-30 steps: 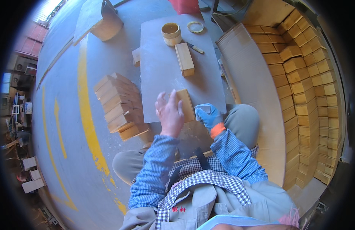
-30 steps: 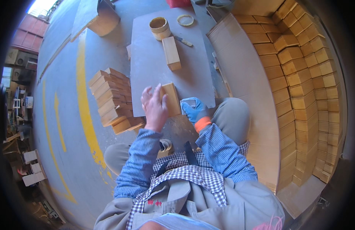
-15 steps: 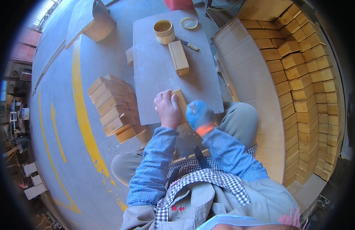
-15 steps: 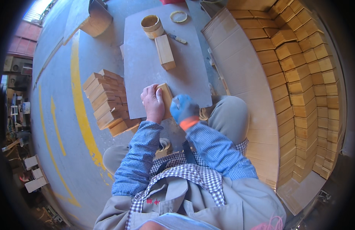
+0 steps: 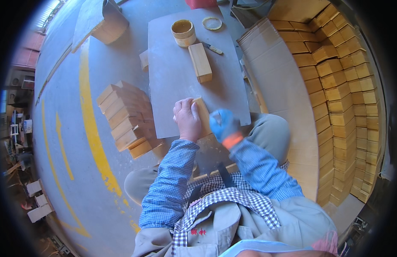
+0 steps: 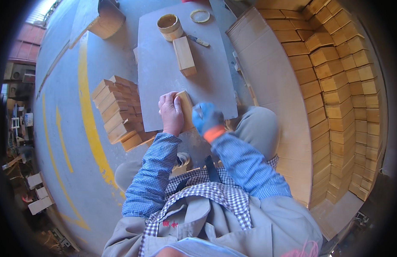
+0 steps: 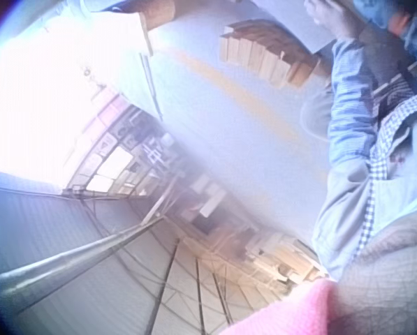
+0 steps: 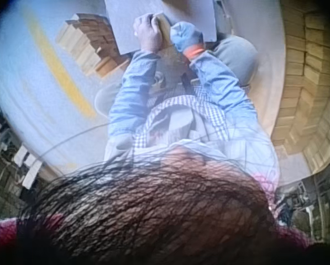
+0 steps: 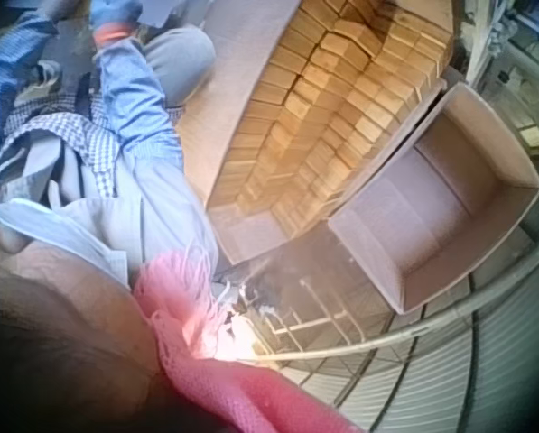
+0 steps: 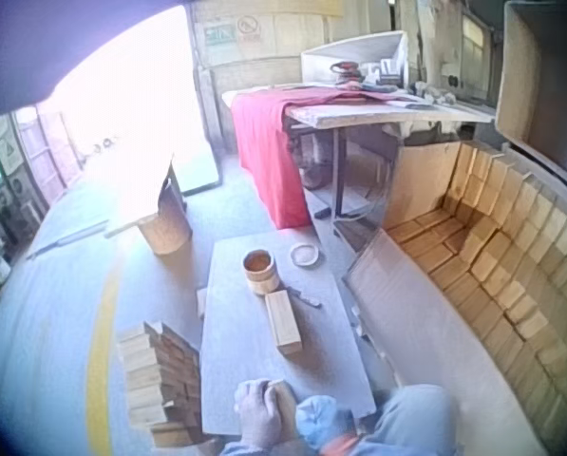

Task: The person sits on the floor and assembles small wooden blocks by applying glue to their edges and pressing them together. They handle the blocks one at a time, occasionally stacking them and placing them into a nearby box.

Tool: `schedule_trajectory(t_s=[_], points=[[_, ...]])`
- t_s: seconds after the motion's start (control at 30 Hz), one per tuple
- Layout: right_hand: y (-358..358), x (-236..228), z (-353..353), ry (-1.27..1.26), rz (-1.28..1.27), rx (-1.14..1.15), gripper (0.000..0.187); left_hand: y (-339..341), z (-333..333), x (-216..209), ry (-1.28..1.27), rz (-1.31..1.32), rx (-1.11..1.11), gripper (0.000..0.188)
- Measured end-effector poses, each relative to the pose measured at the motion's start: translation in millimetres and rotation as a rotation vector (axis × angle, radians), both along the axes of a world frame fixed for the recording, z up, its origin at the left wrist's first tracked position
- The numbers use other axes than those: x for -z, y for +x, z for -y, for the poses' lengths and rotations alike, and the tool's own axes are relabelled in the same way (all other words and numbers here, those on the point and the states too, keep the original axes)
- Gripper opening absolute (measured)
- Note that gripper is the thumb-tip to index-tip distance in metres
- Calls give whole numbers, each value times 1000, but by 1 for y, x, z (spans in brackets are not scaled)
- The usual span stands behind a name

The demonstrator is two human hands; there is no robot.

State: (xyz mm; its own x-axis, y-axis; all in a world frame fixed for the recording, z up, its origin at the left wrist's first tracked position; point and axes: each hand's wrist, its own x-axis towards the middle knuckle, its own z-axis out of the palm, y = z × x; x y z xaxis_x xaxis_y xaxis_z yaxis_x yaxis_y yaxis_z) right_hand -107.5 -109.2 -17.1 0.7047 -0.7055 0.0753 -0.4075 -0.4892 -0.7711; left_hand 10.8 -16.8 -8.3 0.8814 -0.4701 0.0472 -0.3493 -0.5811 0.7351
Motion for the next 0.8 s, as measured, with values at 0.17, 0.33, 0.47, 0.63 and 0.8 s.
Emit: schedule_trajectory(t_s=[0.17, 0.33, 0.47, 0.63, 0.8], points=[[77, 15, 39, 99, 22, -1, 17, 3, 1, -6, -3, -1, 3, 23], [-25, 17, 5, 652, -56, 34, 14, -2, 3, -3, 7, 6, -42, 23], [-1, 25, 18, 761, -118, 67, 20, -1, 2, 0, 21, -19, -16, 23], [88, 25, 58, 492, -39, -65, 27, 3, 3, -4, 26, 11, -5, 23], [-8, 15, 31, 1084, -132, -57, 27, 1, 4, -1, 34, -8, -45, 23]])
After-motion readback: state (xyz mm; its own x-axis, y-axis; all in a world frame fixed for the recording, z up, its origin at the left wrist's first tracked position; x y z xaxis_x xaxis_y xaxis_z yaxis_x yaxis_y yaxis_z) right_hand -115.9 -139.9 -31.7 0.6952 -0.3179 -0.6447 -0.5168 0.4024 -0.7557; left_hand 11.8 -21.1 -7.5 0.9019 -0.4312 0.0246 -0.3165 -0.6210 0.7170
